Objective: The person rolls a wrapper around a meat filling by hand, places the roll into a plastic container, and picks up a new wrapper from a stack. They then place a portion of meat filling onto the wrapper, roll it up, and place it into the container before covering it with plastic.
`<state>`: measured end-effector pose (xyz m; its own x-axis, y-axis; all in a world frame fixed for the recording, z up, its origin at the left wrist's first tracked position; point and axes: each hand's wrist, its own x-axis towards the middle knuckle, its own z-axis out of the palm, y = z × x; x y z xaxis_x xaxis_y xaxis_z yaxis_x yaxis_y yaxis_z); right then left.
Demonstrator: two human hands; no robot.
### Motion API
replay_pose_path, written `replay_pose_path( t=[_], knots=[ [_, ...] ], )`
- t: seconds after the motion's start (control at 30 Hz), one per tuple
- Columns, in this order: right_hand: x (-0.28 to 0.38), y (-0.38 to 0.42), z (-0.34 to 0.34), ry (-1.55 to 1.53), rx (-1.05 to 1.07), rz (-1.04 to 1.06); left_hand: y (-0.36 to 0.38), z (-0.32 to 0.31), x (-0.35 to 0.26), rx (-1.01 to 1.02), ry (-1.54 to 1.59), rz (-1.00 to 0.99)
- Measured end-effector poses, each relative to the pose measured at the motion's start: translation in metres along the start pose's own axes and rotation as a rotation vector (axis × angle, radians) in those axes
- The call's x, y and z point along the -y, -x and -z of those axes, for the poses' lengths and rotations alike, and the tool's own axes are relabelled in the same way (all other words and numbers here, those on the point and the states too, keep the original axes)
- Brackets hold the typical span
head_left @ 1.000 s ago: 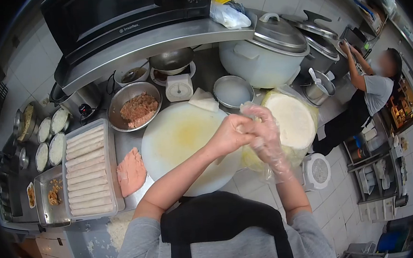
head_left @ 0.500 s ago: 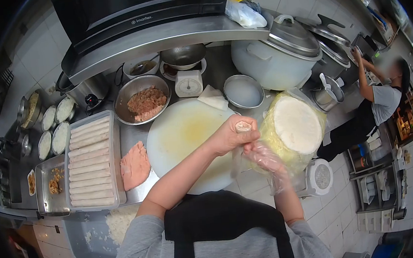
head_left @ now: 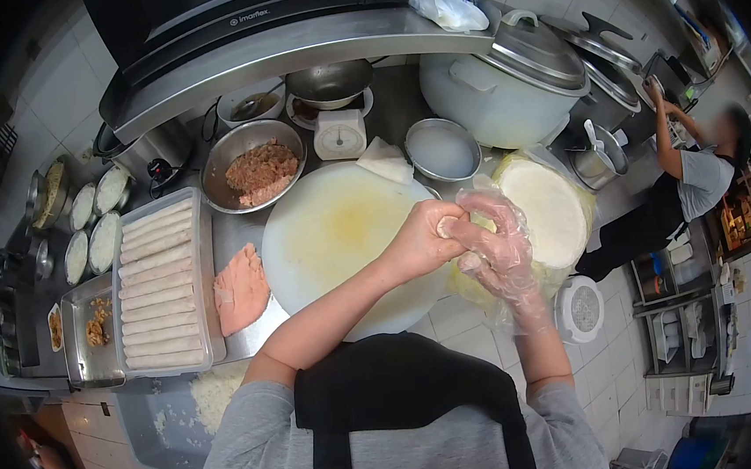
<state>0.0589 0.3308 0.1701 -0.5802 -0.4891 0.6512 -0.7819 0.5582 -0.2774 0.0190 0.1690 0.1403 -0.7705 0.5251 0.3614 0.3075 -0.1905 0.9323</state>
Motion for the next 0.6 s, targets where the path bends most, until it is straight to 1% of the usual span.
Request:
replay_pose_path(
  t=[0.07,0.13,0.23,0.27,0.37,0.47,0.53,0.57,0.6],
  knots=[
    [-0.004,-0.008,0.004,0.056,0.064,0.065,-0.002,-0.003,0.004,-0.010,-0.059,-0.006],
    [-0.006,-0.014,0.006,0.079,0.108,0.096,-0.002,-0.004,0.007,-0.012,-0.016,0.012],
    [0.000,-0.004,-0.003,-0.387,-0.170,-0.149,-0.002,-0.001,-0.007,-0.030,0.061,0.032],
    [-0.001,-0.005,-0.004,-0.359,-0.158,-0.133,-0.002,-0.001,-0.012,-0.041,0.096,0.040],
    [-0.002,-0.002,-0.008,-0.263,-0.113,-0.081,-0.003,0.004,-0.009,0.006,0.043,0.055],
    [-0.007,-0.006,-0.005,-0.109,-0.032,0.010,-0.005,0.004,0.016,0.040,0.025,0.063],
    [-0.005,-0.011,0.002,-0.001,0.045,0.052,-0.009,-0.004,0.015,0.016,0.075,0.001],
    [-0.006,-0.011,0.003,-0.013,0.035,0.052,-0.010,-0.007,0.013,0.005,0.099,-0.029],
    [-0.008,-0.010,0.004,-0.025,0.024,0.054,-0.010,-0.008,0.010,0.026,0.096,-0.009]
  ],
)
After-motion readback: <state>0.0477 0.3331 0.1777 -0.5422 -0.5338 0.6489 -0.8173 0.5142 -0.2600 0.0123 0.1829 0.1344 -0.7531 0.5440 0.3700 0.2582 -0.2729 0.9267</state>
